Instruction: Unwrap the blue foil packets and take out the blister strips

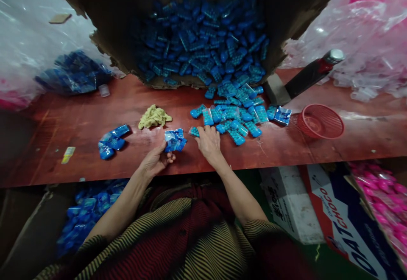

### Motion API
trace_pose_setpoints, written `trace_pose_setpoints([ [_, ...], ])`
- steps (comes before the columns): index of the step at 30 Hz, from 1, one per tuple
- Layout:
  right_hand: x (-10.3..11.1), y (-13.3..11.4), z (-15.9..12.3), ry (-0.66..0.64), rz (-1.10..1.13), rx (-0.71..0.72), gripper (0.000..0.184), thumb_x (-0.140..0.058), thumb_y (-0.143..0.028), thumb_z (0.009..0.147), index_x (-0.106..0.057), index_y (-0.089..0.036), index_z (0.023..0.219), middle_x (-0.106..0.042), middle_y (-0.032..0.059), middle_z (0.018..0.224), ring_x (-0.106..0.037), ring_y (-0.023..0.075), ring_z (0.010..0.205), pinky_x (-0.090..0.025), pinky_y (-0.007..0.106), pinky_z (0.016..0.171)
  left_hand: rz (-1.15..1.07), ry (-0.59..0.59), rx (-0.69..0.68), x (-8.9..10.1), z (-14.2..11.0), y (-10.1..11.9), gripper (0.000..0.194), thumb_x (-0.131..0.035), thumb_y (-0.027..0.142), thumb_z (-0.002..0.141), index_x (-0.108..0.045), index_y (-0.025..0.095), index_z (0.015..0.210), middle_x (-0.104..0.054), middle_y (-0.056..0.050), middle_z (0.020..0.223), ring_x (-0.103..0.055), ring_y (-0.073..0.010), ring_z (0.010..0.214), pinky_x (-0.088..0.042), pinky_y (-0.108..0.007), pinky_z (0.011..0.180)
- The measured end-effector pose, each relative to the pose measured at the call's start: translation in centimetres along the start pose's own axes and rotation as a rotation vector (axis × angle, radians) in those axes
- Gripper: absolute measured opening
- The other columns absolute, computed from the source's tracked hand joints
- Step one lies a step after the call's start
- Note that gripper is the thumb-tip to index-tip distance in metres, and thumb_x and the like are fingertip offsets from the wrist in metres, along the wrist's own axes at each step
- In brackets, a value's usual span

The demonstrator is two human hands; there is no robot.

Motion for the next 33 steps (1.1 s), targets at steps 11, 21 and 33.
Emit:
trace_pose_setpoints([
  [11, 2.9, -2.4, -3.3, 0.124, 0.363, 0.246, 0.034, -0.059, -0.033, 0.082, -0.059, -0.022, 0.115, -0.056, 0.0078, 0.098, -0.05, 0.0235, 0.092, -0.044, 0.038, 0.084, -0.005, 0.108, -0.038, -0.6, 0.5, 0.1, 0.03, -0.063, 0.041, 0.079, -0.057, 0.013, 0.069, -0.051, -0.001, 0.042, -0.056, -0.0143, 0.043, -0.043, -0.019, 0.038],
  [21, 2.5, -2.5, -3.7, 0.071, 0.268, 0.31, 0.036, -0.06, -0.03, 0.082, -0.06, -0.023, 0.117, -0.054, 0.0088, 0.097, -0.047, 0.0237, 0.089, -0.044, 0.039, 0.081, 0.015, 0.066, -0.085, -0.2, 0.3, 0.1, 0.033, -0.069, 0.042, 0.073, -0.056, 0.013, 0.067, -0.052, -0.001, 0.043, -0.056, -0.014, 0.044, -0.045, -0.02, 0.039],
  [33, 2.5, -2.5, -4.0, 0.085, 0.246, 0.407, 0.035, -0.054, -0.023, 0.086, -0.059, -0.025, 0.12, -0.053, 0.0098, 0.111, -0.046, 0.0235, 0.097, -0.045, 0.039, 0.087, 0.023, 0.05, -0.04, 0.4, 0.6, 0.2, 0.029, -0.066, 0.04, 0.076, -0.057, 0.013, 0.068, -0.053, -0.001, 0.043, -0.057, -0.0148, 0.045, -0.046, -0.021, 0.04],
])
Point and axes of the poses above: each hand's wrist, its own z-axis towards the middle knuckle, its own x-axis out of the back of the hand, y = z × x, the point moved 1 cm from there along z, towards the middle knuckle
